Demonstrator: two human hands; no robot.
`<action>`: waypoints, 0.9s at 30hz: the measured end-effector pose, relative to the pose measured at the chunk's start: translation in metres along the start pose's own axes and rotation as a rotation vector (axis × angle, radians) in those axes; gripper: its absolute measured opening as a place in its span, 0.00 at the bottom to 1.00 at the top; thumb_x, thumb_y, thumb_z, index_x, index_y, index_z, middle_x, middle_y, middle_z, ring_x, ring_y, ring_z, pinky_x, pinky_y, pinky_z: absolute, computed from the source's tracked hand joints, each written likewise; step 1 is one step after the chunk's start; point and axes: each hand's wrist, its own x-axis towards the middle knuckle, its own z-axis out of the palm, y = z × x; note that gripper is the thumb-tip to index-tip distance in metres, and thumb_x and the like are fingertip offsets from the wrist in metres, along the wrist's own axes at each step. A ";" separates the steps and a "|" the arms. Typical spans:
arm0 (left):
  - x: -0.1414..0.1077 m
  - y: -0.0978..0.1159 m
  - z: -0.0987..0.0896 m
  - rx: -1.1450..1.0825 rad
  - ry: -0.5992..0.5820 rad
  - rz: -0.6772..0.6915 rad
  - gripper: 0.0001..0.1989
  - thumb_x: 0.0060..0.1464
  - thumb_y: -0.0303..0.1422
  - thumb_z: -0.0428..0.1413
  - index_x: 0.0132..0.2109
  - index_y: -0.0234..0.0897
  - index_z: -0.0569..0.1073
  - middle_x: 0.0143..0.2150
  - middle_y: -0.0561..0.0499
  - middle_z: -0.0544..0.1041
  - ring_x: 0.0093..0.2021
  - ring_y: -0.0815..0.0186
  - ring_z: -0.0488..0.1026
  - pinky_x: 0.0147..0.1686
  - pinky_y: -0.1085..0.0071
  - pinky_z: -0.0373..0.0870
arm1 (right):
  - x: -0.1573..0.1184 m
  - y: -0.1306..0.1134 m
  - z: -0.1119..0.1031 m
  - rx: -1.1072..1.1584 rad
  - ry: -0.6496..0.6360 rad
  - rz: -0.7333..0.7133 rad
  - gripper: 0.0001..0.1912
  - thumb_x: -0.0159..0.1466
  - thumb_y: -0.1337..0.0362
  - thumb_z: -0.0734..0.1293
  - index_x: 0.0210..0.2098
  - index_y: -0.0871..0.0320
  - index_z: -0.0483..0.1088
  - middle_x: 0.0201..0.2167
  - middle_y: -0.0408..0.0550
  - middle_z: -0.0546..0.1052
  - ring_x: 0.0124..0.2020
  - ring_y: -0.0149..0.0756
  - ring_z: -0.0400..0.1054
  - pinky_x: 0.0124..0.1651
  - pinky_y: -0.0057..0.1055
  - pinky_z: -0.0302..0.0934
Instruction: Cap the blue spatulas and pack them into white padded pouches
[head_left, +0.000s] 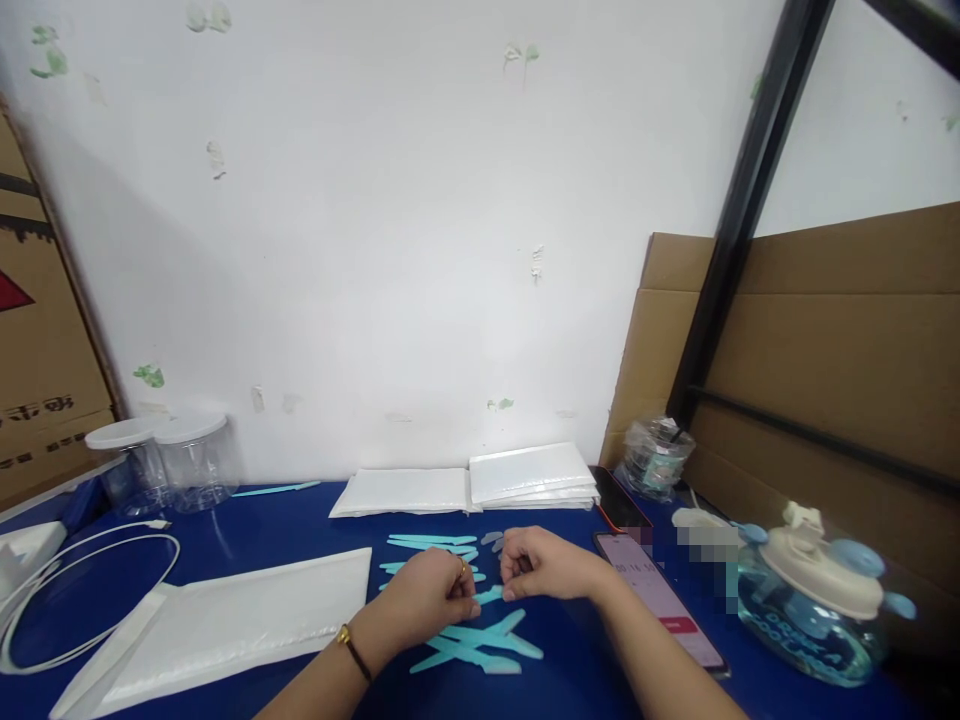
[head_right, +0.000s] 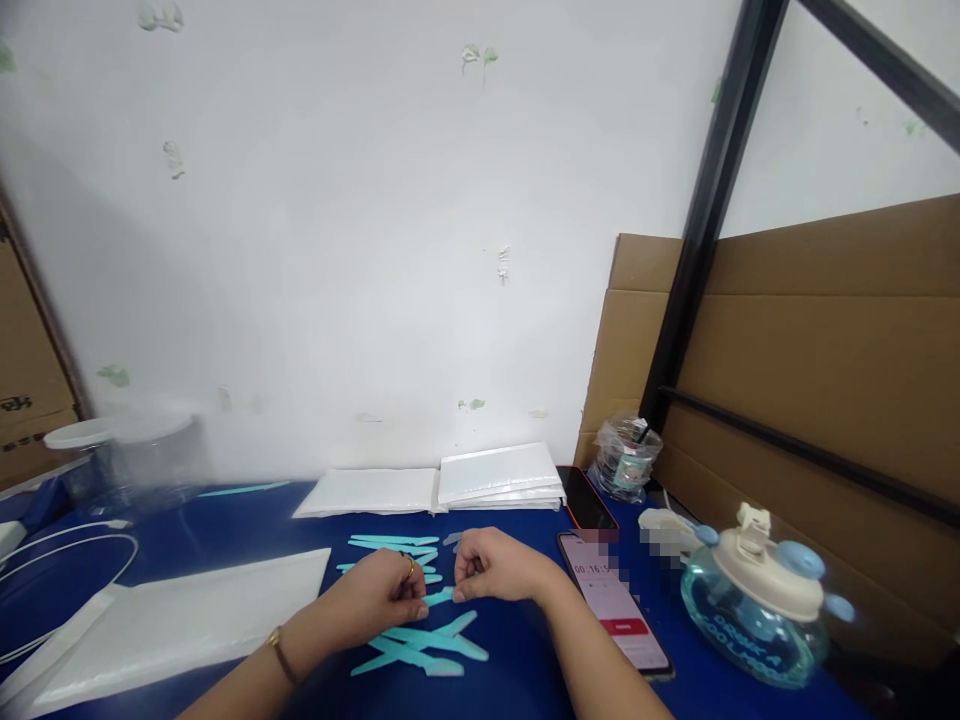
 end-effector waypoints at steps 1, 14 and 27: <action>0.002 -0.002 -0.002 0.018 0.023 -0.002 0.09 0.47 0.40 0.55 0.29 0.40 0.76 0.24 0.55 0.74 0.24 0.70 0.67 0.22 0.76 0.53 | 0.000 0.002 -0.001 -0.005 0.027 -0.004 0.09 0.51 0.60 0.72 0.28 0.59 0.73 0.29 0.40 0.66 0.26 0.26 0.60 0.27 0.21 0.53; 0.003 -0.033 -0.018 0.085 0.203 -0.086 0.09 0.44 0.38 0.58 0.34 0.43 0.75 0.32 0.56 0.76 0.33 0.67 0.70 0.28 0.75 0.56 | -0.001 0.011 -0.003 -0.062 0.132 0.024 0.09 0.51 0.62 0.72 0.31 0.57 0.75 0.31 0.42 0.69 0.31 0.30 0.64 0.31 0.23 0.57; 0.003 -0.008 -0.002 0.062 0.019 -0.010 0.09 0.47 0.38 0.55 0.32 0.41 0.77 0.27 0.54 0.77 0.27 0.68 0.69 0.23 0.76 0.54 | 0.002 -0.003 0.007 -0.215 0.032 -0.006 0.07 0.50 0.66 0.74 0.27 0.58 0.73 0.29 0.41 0.67 0.29 0.28 0.62 0.28 0.21 0.52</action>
